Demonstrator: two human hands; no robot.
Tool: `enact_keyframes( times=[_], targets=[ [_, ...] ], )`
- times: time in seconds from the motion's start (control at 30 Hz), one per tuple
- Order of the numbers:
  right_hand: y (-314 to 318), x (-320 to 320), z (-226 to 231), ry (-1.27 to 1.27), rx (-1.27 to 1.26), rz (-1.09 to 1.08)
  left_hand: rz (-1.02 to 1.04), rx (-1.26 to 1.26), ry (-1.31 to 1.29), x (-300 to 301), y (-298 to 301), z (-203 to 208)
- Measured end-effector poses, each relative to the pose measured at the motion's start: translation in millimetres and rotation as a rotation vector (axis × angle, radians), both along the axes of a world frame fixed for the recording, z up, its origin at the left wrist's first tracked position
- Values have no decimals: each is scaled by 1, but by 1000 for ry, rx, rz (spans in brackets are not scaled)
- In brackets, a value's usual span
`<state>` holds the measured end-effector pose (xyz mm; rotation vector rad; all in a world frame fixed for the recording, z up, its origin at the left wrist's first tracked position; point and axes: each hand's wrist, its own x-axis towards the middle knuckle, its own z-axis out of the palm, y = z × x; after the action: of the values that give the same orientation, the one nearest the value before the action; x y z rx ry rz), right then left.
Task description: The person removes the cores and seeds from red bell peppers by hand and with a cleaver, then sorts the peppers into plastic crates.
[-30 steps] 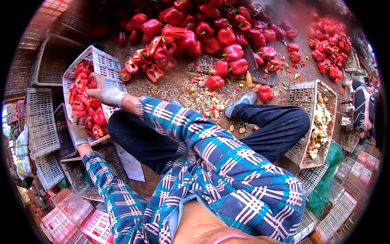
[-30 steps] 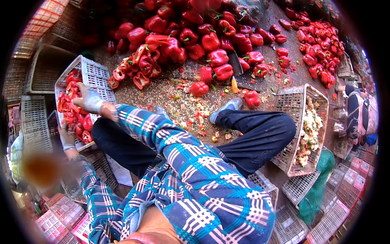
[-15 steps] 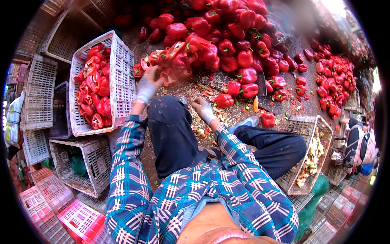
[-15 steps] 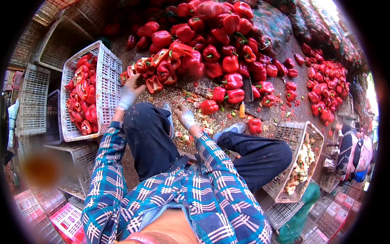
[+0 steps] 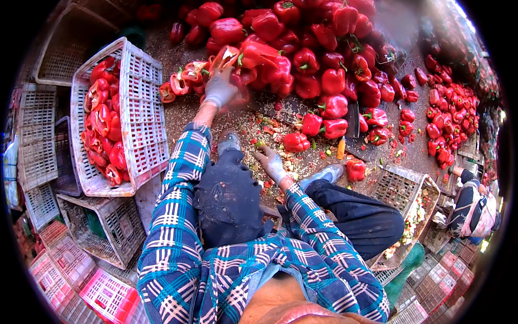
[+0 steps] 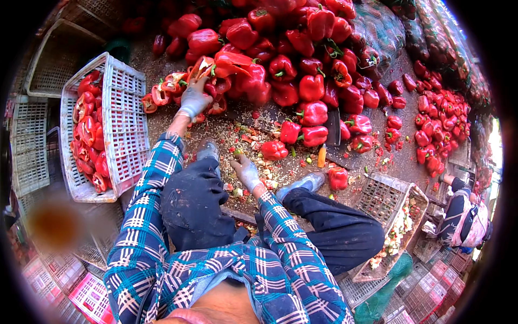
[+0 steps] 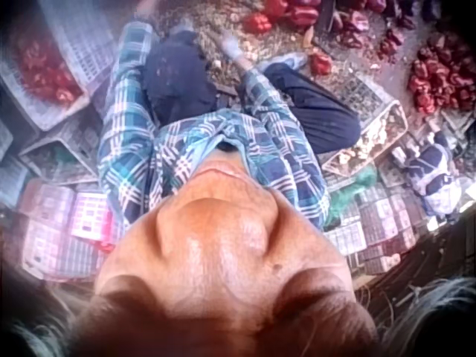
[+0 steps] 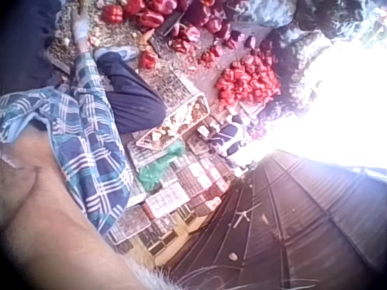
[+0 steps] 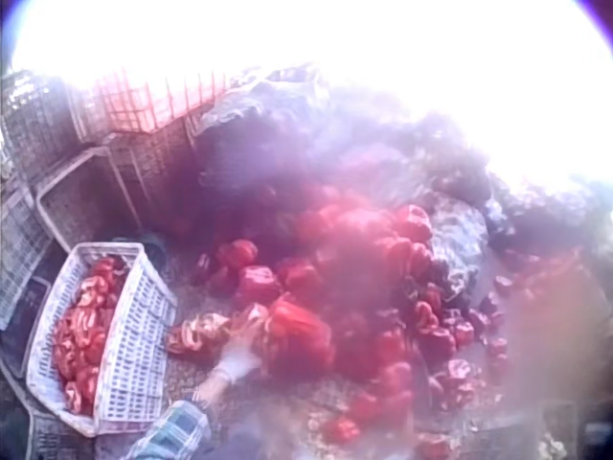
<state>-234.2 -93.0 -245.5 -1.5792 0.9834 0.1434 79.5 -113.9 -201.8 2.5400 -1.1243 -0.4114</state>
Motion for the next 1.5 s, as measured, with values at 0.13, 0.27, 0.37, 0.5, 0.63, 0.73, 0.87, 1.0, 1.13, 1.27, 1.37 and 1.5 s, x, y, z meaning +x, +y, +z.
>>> enact_keyframes(
  times=[0.13,0.27,0.37,0.5,0.63,0.73,0.87,1.0,1.13,1.27,1.37,1.5],
  targets=[
    [-29,27,4,-124,293,-296,388,-887,1450,5,28,13],
    [-37,81,75,-336,568,-494,179,-1101,1831,-22,66,27],
    [-40,106,121,-348,708,-613,114,-1141,1740,-48,65,39],
    [-49,120,133,-562,1074,-731,-13,-890,1361,-76,56,69],
    [-60,118,123,-760,795,-636,-159,-798,1196,-76,62,78],
    [-52,122,118,-656,247,-605,-113,-660,1028,-77,64,89],
    [-47,117,125,-505,-156,-342,36,-537,805,-77,61,71],
    [-45,115,119,-462,-337,-340,98,-683,749,-90,60,57],
    [-48,115,119,-406,-101,-367,68,-677,637,-93,55,49],
    [-53,109,117,-467,-43,-376,319,-718,1194,-92,57,52],
    [-60,99,125,-602,103,-351,381,-816,1434,-93,66,27],
    [-75,83,110,-637,352,-386,294,-768,1366,-102,64,37]
  ],
)
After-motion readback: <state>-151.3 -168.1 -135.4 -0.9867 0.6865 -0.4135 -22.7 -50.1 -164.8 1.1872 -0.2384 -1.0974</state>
